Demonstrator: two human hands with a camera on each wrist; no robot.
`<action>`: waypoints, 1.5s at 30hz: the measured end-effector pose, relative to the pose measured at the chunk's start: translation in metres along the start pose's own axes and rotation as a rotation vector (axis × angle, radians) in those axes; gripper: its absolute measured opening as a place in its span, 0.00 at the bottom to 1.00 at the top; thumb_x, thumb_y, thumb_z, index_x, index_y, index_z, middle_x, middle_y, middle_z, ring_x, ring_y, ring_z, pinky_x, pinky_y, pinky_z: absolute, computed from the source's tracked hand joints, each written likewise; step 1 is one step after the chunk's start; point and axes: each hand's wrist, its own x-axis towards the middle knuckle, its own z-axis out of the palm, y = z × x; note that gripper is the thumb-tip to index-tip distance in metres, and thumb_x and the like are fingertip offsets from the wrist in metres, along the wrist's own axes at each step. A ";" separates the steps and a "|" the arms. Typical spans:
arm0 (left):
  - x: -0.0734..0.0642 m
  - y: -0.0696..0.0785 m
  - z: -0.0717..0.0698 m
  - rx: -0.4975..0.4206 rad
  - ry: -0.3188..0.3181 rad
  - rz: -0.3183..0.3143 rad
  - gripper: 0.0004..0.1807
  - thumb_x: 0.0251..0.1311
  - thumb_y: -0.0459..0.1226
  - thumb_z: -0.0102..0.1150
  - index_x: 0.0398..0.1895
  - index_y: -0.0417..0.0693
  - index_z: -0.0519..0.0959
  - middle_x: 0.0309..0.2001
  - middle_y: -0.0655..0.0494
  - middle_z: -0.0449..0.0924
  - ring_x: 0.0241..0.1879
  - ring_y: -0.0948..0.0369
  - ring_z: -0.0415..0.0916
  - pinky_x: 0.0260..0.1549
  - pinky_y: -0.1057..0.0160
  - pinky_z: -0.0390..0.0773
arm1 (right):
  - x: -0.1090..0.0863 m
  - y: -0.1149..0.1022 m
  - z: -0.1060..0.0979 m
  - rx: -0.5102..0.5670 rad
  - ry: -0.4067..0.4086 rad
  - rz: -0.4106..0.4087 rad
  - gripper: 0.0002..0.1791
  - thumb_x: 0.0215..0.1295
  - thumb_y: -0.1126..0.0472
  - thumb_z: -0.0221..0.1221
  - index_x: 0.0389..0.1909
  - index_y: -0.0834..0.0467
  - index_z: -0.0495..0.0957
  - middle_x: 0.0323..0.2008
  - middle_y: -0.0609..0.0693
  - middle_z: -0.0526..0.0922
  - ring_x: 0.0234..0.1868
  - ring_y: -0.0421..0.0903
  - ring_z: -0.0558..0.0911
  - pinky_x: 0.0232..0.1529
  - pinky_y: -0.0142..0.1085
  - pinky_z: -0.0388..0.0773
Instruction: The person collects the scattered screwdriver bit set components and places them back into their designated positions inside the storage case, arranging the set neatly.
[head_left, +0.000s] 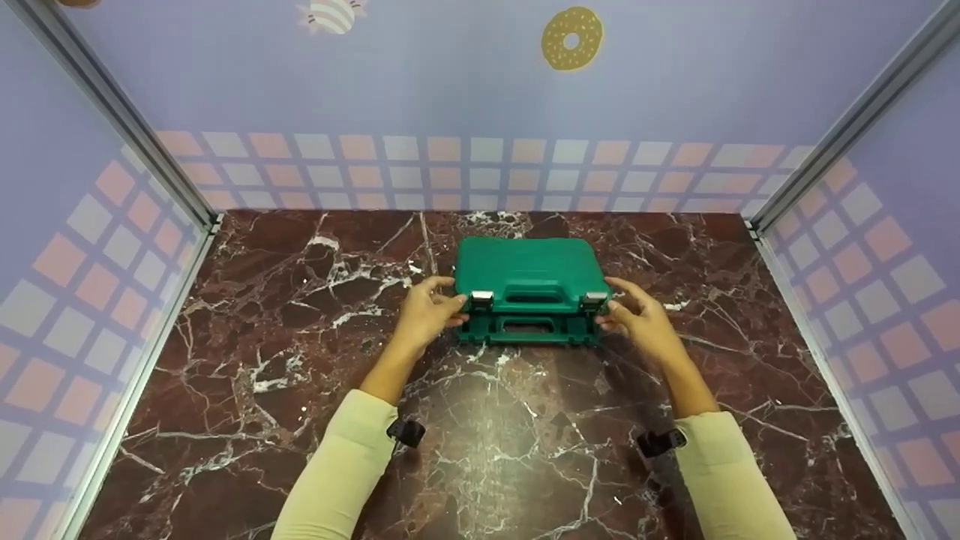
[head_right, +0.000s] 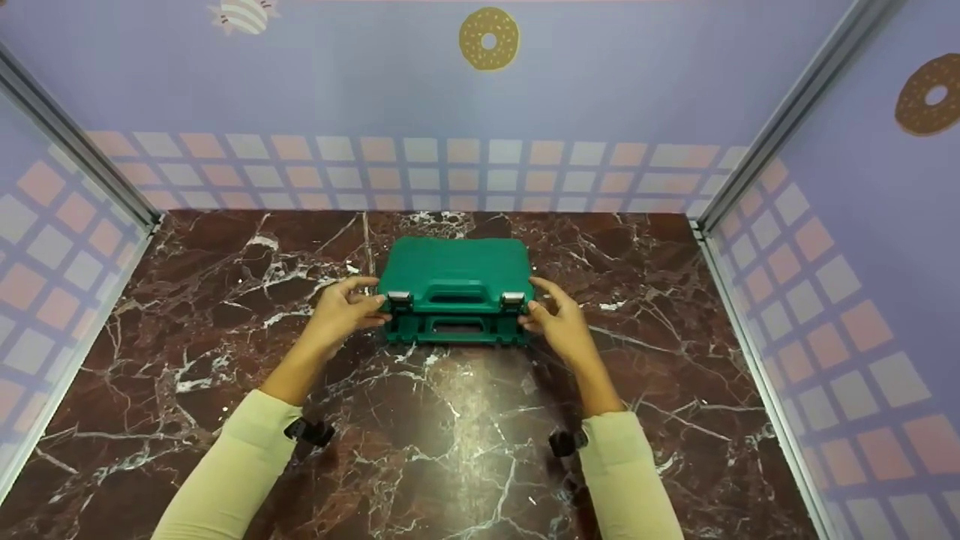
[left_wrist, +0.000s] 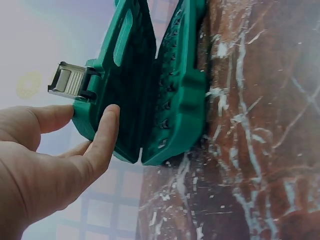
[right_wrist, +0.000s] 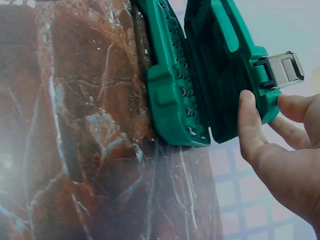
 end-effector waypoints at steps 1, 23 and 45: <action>-0.001 -0.002 0.001 0.015 0.007 -0.006 0.25 0.67 0.28 0.63 0.67 0.32 0.73 0.41 0.33 0.86 0.34 0.49 0.89 0.41 0.53 0.89 | 0.000 0.001 0.001 0.038 -0.010 0.024 0.28 0.80 0.67 0.50 0.78 0.62 0.60 0.45 0.58 0.76 0.44 0.48 0.88 0.50 0.37 0.87; -0.012 -0.040 0.018 0.205 0.166 0.063 0.39 0.43 0.23 0.75 0.66 0.35 0.77 0.49 0.36 0.86 0.34 0.51 0.90 0.30 0.63 0.86 | -0.006 0.025 0.015 -0.143 0.033 0.042 0.44 0.61 0.77 0.66 0.78 0.64 0.60 0.49 0.72 0.79 0.37 0.42 0.84 0.39 0.28 0.83; -0.016 -0.055 0.032 0.539 0.152 0.219 0.44 0.48 0.21 0.75 0.72 0.33 0.69 0.60 0.33 0.69 0.34 0.55 0.85 0.38 0.60 0.86 | -0.010 0.038 0.029 -0.644 0.147 -0.057 0.45 0.56 0.70 0.74 0.76 0.57 0.67 0.56 0.72 0.71 0.41 0.56 0.87 0.44 0.48 0.83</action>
